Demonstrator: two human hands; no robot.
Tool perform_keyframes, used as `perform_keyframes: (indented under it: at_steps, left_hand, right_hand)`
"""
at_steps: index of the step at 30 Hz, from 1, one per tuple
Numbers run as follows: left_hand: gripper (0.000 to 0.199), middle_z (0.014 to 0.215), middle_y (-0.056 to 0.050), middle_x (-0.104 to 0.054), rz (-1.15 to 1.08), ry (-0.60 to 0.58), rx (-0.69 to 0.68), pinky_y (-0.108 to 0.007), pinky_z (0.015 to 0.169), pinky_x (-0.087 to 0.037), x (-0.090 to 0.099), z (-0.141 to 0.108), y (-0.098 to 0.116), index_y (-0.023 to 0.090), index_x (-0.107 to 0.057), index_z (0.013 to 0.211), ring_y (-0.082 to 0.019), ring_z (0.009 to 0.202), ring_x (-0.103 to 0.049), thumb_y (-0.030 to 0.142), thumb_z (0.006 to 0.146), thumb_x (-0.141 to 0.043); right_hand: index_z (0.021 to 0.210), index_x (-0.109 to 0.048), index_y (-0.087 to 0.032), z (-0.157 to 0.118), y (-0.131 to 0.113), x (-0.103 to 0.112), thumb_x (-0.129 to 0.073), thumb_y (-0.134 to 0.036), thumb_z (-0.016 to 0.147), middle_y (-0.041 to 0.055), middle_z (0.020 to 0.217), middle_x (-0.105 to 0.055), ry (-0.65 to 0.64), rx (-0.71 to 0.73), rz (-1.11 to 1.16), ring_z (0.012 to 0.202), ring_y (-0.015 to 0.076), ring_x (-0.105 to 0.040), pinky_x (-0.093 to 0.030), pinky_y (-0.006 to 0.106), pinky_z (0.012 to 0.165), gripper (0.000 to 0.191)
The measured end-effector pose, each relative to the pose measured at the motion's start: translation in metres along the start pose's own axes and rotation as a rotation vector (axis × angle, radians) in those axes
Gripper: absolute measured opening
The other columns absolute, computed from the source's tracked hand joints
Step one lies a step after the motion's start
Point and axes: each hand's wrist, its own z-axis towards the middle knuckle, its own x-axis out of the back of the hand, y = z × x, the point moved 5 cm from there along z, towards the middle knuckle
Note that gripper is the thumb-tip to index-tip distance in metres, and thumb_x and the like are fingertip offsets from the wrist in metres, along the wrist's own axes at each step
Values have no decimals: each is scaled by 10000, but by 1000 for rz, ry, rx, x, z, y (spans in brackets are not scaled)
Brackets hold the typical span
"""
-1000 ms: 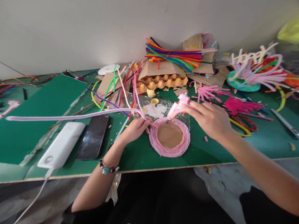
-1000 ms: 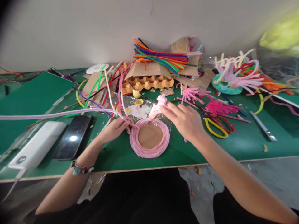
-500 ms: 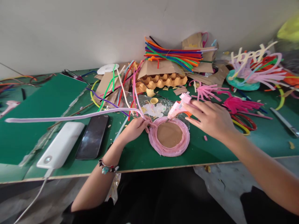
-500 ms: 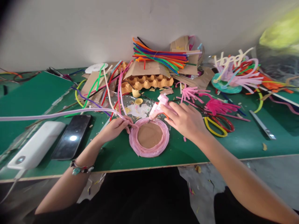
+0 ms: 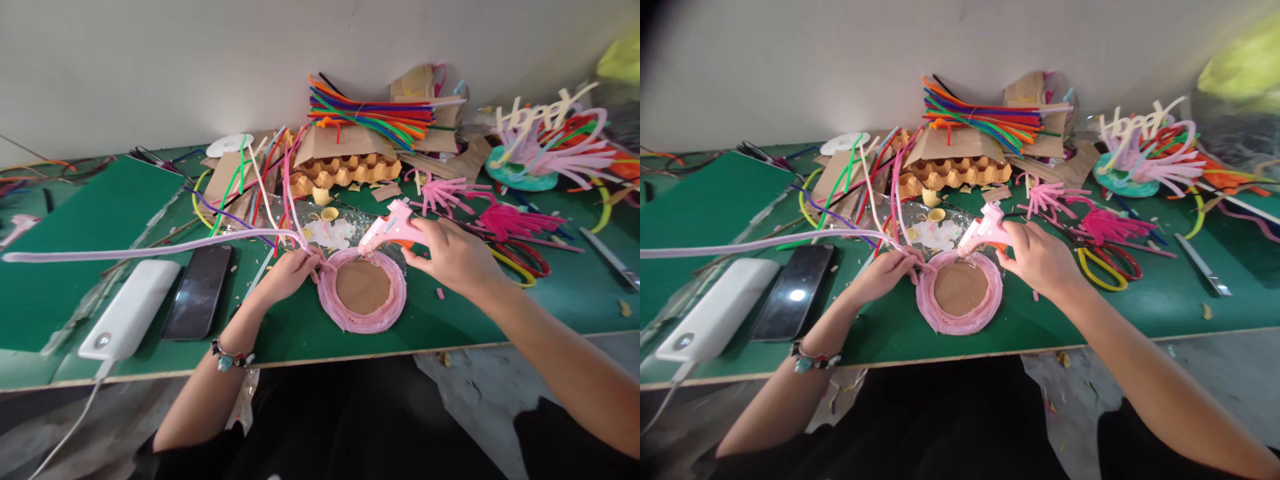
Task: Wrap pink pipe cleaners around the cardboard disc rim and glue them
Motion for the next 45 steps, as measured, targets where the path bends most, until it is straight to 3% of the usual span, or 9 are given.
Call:
perform_keyframes:
  at_steps: [22,32,37,45]
  left_hand:
    - [167,733,-10,-639,11,-2,6,-204,588,-487,0,0,-1,159,-478,819,-86,554,-609,234,856,-333]
    - [176,710,-4,-626,13,-5,13,-210,597,-483,0,0,0,154,-478,832,-91,558,-608,244,859,-330]
    - [169,676,5,-615,15,-1,16,-205,598,-480,1,0,0,155,-483,816,-90,559,-605,227,855,-336]
    - [177,782,-24,-653,13,-1,12,-207,602,-488,0,0,-2,157,-487,808,-84,570,-611,232,859,-334]
  right_hand:
    - [1030,-522,-120,-2,5,-3,-437,-164,825,89,830,-650,-194,10,-29,733,187,-574,-459,305,667,226]
    - [953,-544,-111,-2,6,2,-450,-164,826,76,768,-640,-142,41,-60,682,170,-568,-452,273,616,166]
    - [981,-532,-129,-4,8,2,-437,-174,832,74,781,-632,-194,15,-56,699,175,-558,-443,289,625,182]
    - [1007,-516,-127,-4,9,4,-410,-153,836,76,779,-616,-214,27,-45,696,177,-541,-435,299,636,203]
